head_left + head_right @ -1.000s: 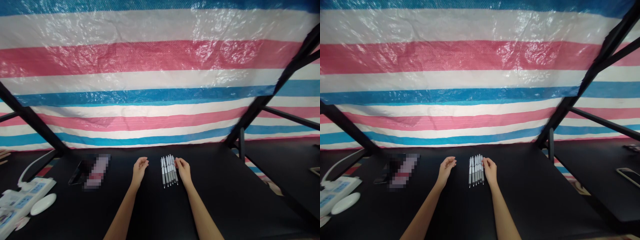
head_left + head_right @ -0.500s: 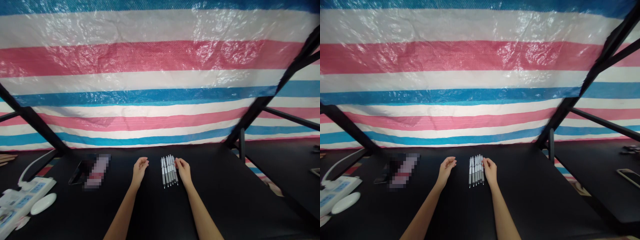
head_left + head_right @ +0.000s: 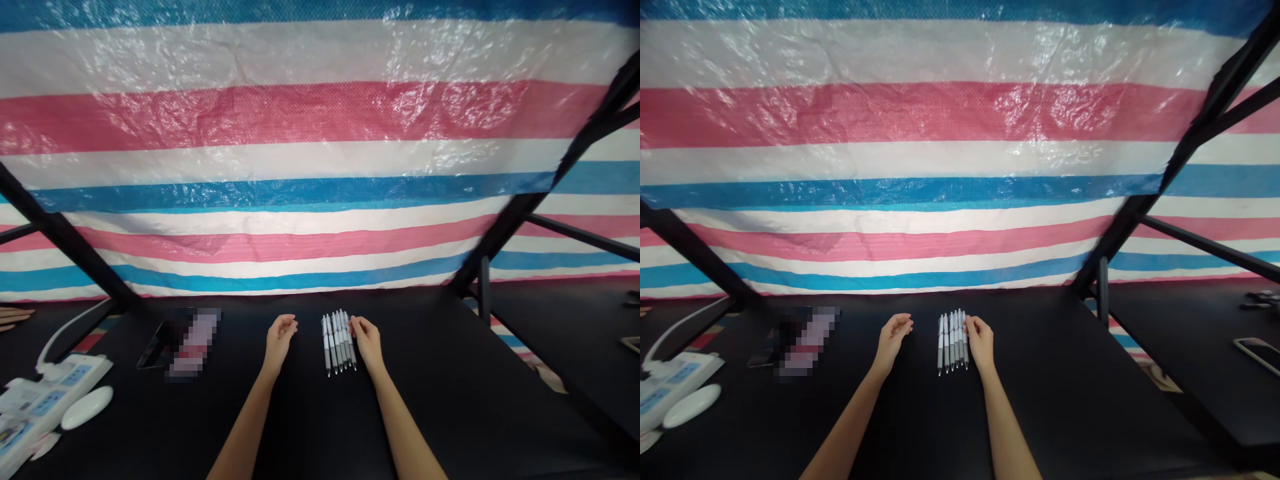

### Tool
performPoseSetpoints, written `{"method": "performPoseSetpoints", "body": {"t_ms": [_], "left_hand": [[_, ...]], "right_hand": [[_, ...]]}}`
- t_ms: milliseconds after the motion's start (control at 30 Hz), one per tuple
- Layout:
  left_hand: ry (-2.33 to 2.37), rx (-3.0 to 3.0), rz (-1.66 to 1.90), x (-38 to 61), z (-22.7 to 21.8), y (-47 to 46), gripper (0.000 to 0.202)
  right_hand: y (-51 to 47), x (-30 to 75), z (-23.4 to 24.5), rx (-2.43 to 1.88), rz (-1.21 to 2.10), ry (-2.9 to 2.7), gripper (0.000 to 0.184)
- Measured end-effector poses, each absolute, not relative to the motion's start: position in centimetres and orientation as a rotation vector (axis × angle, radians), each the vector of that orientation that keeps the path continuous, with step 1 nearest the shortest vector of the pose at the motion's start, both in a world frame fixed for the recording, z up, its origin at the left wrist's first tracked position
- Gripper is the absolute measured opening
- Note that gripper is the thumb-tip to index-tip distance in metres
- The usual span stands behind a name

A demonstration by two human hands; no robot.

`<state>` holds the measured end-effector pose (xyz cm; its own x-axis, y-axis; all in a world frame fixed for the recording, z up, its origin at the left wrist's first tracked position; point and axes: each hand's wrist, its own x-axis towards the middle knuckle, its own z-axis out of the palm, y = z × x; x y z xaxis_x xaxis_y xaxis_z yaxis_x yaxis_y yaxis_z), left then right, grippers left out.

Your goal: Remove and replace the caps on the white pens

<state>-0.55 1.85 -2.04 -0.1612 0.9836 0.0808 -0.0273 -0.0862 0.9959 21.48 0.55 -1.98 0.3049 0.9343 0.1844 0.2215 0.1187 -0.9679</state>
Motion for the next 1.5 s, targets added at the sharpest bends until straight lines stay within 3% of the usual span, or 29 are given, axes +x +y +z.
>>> {"method": "performPoseSetpoints", "body": {"t_ms": [1500], "left_hand": [[1.264, 1.186, 1.39, -0.55, -1.92, 1.69, 0.029]], "right_hand": [[0.55, 21.52, -2.12, -1.391, 0.73, -1.194, 0.044]]}}
